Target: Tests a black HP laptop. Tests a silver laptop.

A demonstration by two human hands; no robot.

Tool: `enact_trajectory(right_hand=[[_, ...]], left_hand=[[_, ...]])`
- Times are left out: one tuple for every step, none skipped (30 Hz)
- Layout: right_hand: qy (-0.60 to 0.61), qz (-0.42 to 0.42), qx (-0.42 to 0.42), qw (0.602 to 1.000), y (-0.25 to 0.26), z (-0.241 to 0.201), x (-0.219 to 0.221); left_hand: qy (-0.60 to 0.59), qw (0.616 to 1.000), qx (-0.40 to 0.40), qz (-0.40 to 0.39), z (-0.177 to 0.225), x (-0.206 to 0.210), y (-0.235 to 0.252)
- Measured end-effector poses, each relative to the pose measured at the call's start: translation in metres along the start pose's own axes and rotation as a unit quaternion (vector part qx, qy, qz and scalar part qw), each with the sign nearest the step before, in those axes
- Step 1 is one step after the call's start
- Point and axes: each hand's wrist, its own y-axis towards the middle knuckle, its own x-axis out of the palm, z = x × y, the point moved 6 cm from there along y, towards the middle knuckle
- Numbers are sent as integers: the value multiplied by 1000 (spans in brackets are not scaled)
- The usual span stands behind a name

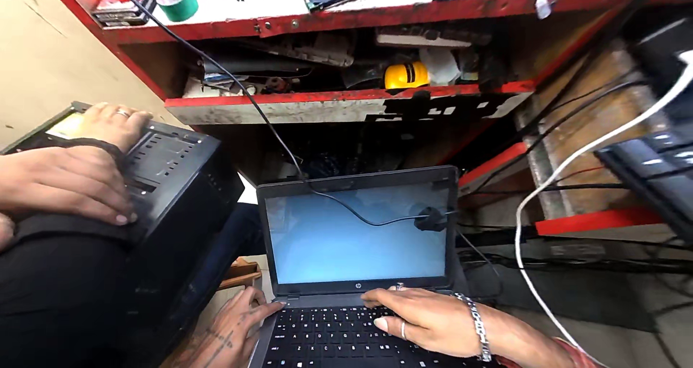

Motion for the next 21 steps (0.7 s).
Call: enact_trajectory(right_hand=[[1, 0, 1, 1000, 0, 0, 0], [1, -1, 3, 1000, -1, 0, 0], [0, -2, 3, 1000, -2, 0, 0], [-1, -3, 4, 1000, -2, 0, 0], [-1, -3, 3, 1000, -2, 0, 1], [-2, -2, 1, 1000, -2, 0, 1], [-2, -1, 0, 1000, -1, 0, 2], [-1, 1, 0, 1000, -2, 0, 2], [1, 3, 0, 1000, -2, 0, 2], [2, 6, 0, 1000, -2, 0, 3], [2, 9, -1, 1000, -2, 0, 3], [2, 11, -2, 1000, -2, 0, 4], [1, 11, -5, 1000, -2, 0, 4], [-1, 13, -9, 1000, -2, 0, 4], [-2, 14, -12, 1000, -2, 0, 4], [-2, 13, -13, 1000, -2, 0, 4], [-1, 14, -11, 1000, -2, 0, 4], [-1, 12, -9, 1000, -2, -1, 4], [-1, 11, -9, 1000, -2, -1, 5], [0, 10, -10, 1000, -2, -1, 5], [0, 10, -10, 1000, -2, -1, 5]], left_hand=[[3, 1000, 4, -11, 1, 1, 3], [6, 1000, 6, -22, 2, 2, 6], [5, 999, 7, -33, 3, 2, 8], [2, 999, 6, -45, 3, 2, 9], [-1, 998, 2, -58, 3, 2, 10], [-1, 998, 2, -63, 2, 2, 11], [-5, 998, 2, -66, 1, 2, 11], [-9, 998, 2, -66, 0, 3, 12], [-14, 998, 2, -65, -1, 4, 12], [-22, 998, -2, -67, -1, 4, 11], [-32, 997, -8, -68, -1, 4, 12], [-39, 997, -14, -70, 0, 4, 12], [-43, 996, -18, -72, 1, 4, 13], [-46, 996, -26, -78, 1, 4, 13], [-47, 995, -33, -82, 1, 4, 13], [-49, 994, -39, -86, 1, 4, 13], [-52, 994, -42, -89, 1, 4, 13], [-56, 994, -41, -88, 1, 4, 12], [-60, 994, -39, -87, 1, 3, 12], [-63, 993, -38, -88, 1, 3, 12], [-66, 993, -38, -90, 2, 2, 13]])
